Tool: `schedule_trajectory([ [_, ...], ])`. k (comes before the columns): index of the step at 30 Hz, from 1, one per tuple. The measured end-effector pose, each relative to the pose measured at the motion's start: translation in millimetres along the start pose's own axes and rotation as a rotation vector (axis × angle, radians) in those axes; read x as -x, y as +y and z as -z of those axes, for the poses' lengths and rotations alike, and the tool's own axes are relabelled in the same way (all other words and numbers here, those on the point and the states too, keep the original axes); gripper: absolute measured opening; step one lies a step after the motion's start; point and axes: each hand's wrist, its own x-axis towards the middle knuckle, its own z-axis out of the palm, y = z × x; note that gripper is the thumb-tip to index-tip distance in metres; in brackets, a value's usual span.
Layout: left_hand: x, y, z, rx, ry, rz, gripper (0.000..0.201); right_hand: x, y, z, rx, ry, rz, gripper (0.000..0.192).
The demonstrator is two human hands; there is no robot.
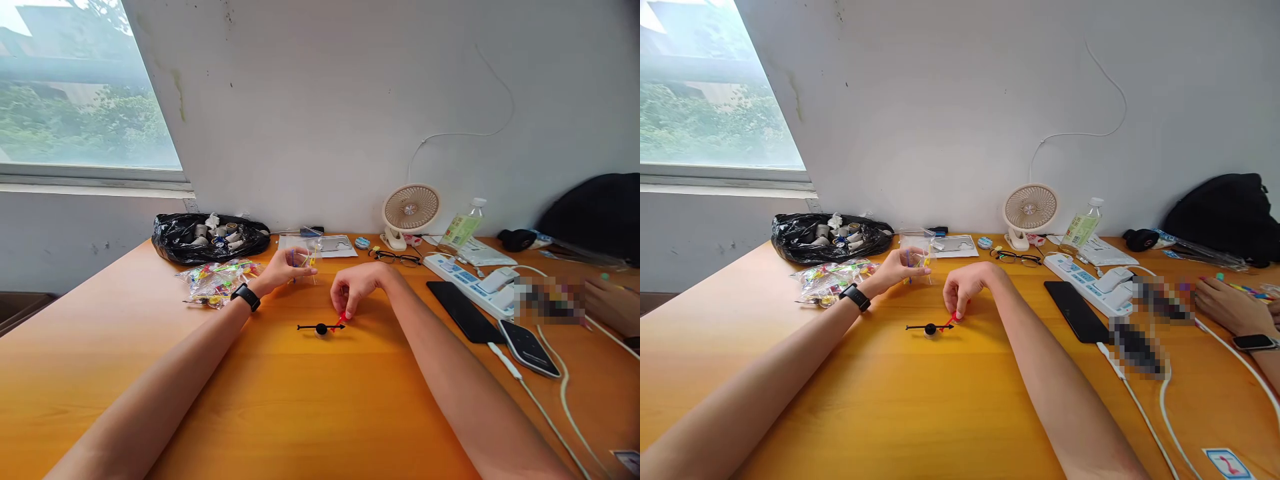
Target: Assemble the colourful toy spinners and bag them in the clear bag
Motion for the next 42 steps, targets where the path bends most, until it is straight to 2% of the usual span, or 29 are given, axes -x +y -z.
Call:
schedule_trajectory([
  [3,1,-1,-4.4,0.028,-0.035,0.05,0.069,-5,1,-2,-0.015,0.002,-0.01,0.043],
  [9,1,-7,-11.5,0.011,0.064,-0.009,0.055,2,1,1,-0.025,0.094,-0.041,0.033],
  [13,2,-6,-13.1,0.058,0.022,-0.022,0.057,26,-2,5,-0.224,0.225,0.121,0.029],
  [16,2,-6,-14.6,0.095,-0.01,-0.006,0.058,49,-10,6,-0.354,0.47,0.282,0.028],
  [19,1,-7,-17.2,0.088,-0.021,-0.033,0.051,62,-21,8,-0.418,0.831,0.407,0.031],
  [22,0,-5,-20.3,0.07,-0.03,-0.062,0.049,61,-33,10,-0.464,1.142,0.51,0.033],
  [24,1,-2,-21.8,0.053,-0.025,-0.069,0.049,55,-40,10,-0.422,1.252,0.516,0.033],
  [28,2,2,-22.6,0.029,-0.027,-0.056,0.048,39,-52,7,-0.146,1.262,0.41,0.032],
  [32,2,2,-21.5,0.041,-0.063,-0.083,0.04,20,-52,2,0.055,1.264,0.345,0.025],
  [37,1,1,-21.0,0.056,-0.092,-0.094,0.042,5,-44,-2,0.173,1.171,0.236,0.025],
  [42,3,1,-21.2,0.075,-0.126,-0.059,0.047,15,-45,-4,0.203,1.101,0.169,0.033],
])
